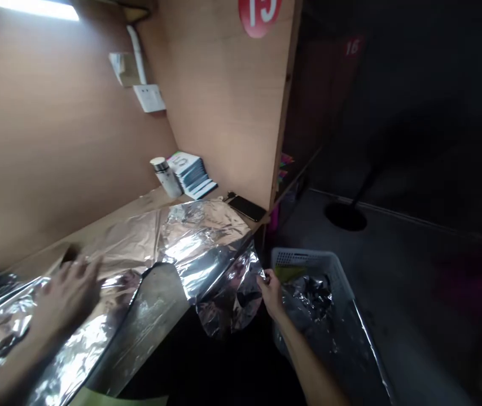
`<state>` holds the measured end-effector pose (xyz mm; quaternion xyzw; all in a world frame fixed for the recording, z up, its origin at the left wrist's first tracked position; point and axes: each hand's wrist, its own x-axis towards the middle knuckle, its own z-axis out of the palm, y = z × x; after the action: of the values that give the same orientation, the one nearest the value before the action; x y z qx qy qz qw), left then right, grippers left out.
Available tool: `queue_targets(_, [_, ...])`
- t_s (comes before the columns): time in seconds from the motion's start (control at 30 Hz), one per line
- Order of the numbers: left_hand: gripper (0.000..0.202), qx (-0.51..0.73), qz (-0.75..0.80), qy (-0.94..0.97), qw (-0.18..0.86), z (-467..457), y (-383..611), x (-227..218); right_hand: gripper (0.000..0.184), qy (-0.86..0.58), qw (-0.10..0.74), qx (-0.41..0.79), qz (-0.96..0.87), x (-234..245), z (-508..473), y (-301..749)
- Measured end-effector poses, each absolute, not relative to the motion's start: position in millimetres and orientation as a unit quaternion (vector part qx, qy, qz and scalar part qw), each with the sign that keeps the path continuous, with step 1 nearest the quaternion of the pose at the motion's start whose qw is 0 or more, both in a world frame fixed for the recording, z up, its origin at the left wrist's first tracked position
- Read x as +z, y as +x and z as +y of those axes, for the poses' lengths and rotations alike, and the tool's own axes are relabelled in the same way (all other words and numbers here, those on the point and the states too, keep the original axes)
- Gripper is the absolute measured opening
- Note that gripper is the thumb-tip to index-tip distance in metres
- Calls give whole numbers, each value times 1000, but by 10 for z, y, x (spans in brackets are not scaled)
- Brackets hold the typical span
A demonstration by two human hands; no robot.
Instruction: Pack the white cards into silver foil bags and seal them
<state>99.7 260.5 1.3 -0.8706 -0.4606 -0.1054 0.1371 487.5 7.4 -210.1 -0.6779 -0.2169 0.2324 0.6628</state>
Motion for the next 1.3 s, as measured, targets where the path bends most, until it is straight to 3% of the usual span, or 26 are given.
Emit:
queue_targets(0.1, [41, -165, -268, -949, -11, 1698, 1842, 13, 44, -712, 619, 192, -269, -1932, -209, 5006])
queue_targets(0.2, [36, -80, -128, -977, -152, 780, 2488, -178, 44, -724, 574, 184, -336, -1646, -431, 5141])
queue_targets(0.3, [32, -49, -90, -989, -104, 239, 2756, -497, 39, -757, 503, 156, -386, -1334, -554, 5241])
queue_targets(0.43, [38, -48, -67, -997, -7, 86, 2745, -769, 47, -804, 421, 103, -406, -1035, -564, 5269])
queue_targets(0.6, [44, 48, -43, -998, 20, 142, 2592, -538, 55, -810, 425, 102, -391, -909, -415, 5251])
queue_targets(0.83, [54, 29, -35, -999, 28, 135, 2523, -392, 58, -808, 437, 157, -362, -813, -316, 5325])
queue_targets(0.9, [45, 25, -61, -997, -44, 219, 2544, -326, 59, -804, 439, 177, -361, -810, -311, 5355])
queue_targets(1.07, [12, -6, -234, -903, -361, 670, 2729, 22, 61, -801, 440, 191, -358, -805, -307, 5406])
queue_targets(1.2, [31, -36, -295, -768, -567, 1036, 2876, 118, 44, -798, 461, 44, -386, -480, -464, 5228])
queue_targets(1.3, [42, -49, -262, -695, -667, 1164, 2921, 139, 47, -695, 419, -40, -583, -116, -616, 4921])
